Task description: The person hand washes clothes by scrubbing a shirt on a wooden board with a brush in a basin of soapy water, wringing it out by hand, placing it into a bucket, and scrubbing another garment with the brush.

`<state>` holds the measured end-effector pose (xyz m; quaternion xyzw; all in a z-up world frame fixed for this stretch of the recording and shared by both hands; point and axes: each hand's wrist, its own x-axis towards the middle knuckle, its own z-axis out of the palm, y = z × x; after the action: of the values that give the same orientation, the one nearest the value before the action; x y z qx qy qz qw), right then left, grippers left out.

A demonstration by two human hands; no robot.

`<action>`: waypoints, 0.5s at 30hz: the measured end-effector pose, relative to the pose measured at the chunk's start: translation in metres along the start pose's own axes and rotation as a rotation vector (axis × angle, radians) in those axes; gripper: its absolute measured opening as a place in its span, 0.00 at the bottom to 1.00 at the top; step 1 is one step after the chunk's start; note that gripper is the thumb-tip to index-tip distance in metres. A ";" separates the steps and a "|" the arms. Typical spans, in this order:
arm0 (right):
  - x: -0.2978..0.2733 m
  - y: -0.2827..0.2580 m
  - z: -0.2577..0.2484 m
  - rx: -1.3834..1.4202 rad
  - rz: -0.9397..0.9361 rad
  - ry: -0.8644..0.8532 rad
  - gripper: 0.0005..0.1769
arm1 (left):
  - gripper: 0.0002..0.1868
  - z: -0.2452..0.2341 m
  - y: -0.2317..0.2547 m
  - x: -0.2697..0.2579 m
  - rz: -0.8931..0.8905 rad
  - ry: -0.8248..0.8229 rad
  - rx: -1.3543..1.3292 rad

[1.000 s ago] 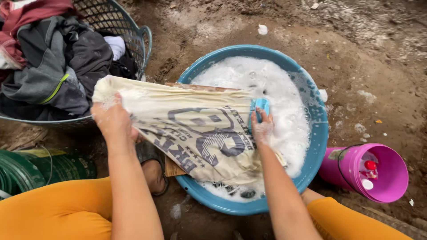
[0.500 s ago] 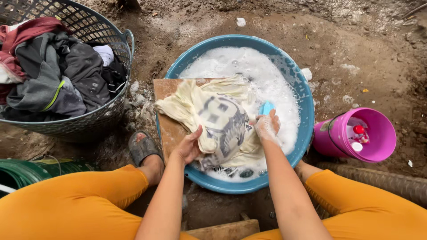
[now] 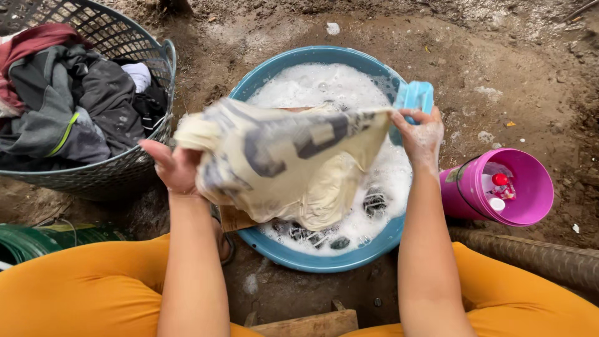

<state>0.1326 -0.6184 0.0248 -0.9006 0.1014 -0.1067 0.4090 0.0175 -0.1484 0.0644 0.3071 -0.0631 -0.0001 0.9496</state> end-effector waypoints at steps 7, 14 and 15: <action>-0.021 0.089 0.103 0.800 0.598 -0.068 0.35 | 0.33 -0.043 -0.116 -0.016 -0.549 0.622 0.126; -0.040 0.153 0.125 0.874 0.659 -0.103 0.43 | 0.29 -0.046 -0.108 -0.007 -0.634 0.664 0.590; -0.039 0.159 0.127 0.906 0.697 -0.112 0.45 | 0.27 -0.036 -0.105 -0.003 -0.674 0.700 0.915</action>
<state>0.1147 -0.6196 -0.1815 -0.5530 0.3146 0.0495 0.7699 0.0232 -0.2129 -0.0259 0.6638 0.3547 -0.1702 0.6361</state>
